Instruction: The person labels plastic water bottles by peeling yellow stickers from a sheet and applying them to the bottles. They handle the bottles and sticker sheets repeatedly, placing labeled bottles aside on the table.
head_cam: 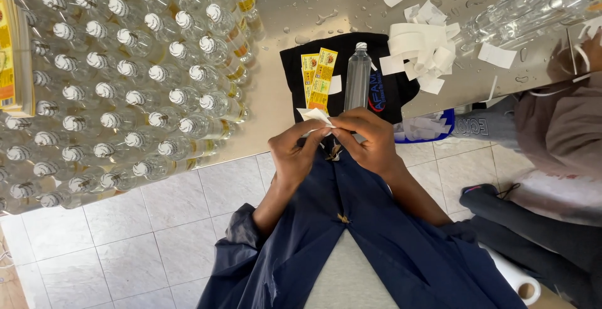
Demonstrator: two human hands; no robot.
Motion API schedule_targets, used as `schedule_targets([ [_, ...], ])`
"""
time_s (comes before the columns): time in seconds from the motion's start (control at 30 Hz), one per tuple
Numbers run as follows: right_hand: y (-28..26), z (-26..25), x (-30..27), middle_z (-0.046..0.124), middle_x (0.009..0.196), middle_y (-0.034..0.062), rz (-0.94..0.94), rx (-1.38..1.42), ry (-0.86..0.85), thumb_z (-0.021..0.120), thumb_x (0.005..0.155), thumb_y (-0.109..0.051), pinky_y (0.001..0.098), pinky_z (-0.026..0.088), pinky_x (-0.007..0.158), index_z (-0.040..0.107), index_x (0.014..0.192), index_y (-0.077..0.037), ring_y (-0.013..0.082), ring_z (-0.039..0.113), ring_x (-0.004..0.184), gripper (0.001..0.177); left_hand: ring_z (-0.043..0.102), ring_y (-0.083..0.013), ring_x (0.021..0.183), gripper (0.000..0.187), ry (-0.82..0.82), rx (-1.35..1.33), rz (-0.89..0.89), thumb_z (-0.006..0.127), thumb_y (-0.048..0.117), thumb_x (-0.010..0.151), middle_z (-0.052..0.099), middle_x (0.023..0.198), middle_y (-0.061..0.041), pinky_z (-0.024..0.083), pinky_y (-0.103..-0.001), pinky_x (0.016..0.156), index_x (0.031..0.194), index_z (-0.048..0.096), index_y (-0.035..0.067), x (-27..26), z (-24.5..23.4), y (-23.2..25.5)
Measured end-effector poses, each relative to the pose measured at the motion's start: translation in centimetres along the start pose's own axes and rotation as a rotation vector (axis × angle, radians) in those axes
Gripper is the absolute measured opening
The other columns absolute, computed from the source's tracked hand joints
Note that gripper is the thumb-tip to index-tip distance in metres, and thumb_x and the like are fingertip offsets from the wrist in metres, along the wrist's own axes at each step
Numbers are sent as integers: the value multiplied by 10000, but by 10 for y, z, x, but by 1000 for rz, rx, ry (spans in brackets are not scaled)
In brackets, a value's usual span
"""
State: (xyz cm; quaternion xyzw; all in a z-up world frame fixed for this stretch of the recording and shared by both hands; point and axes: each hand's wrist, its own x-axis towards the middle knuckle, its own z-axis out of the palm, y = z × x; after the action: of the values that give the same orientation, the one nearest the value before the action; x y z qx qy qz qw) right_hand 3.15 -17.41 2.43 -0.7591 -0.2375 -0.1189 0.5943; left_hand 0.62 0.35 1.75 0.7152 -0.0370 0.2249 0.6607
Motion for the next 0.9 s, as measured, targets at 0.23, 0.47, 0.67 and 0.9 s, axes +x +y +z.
schedule_targets([
  [0.23, 2, -2, 2, 779, 925, 144, -27, -82, 1, 746, 1010, 38, 333, 589, 580, 854, 1143, 0, 184, 709, 696, 176, 700, -94, 744, 184, -51, -56, -106, 940, 93, 885, 739, 692, -42, 609, -276, 664, 1052, 863, 89, -1, -1, -2],
  [0.47, 0, -4, 6, 750, 811, 130, 77, 92, -20, 654, 1076, -10, 313, 562, 568, 828, 1076, 5, 162, 668, 659, 175, 834, -287, 900, 174, -66, 99, 22, 930, 115, 915, 859, 958, -125, 685, -411, 813, 1073, 864, 88, -6, 3, -3],
  [0.67, 0, -11, 6, 777, 832, 140, 156, 157, -34, 645, 1104, -55, 327, 621, 642, 808, 1060, 11, 168, 737, 755, 181, 822, -319, 948, 159, -96, 64, -71, 911, 155, 940, 860, 970, -87, 679, -428, 829, 1089, 853, 148, 1, -3, 4],
  [0.9, -5, -20, 16, 788, 921, 130, -62, -109, -95, 801, 995, -25, 340, 613, 631, 832, 1060, -30, 211, 722, 729, 72, 786, -412, 976, 193, -136, 100, -93, 903, 165, 942, 852, 978, -128, 680, -497, 826, 1124, 847, 138, 1, -4, 6],
])
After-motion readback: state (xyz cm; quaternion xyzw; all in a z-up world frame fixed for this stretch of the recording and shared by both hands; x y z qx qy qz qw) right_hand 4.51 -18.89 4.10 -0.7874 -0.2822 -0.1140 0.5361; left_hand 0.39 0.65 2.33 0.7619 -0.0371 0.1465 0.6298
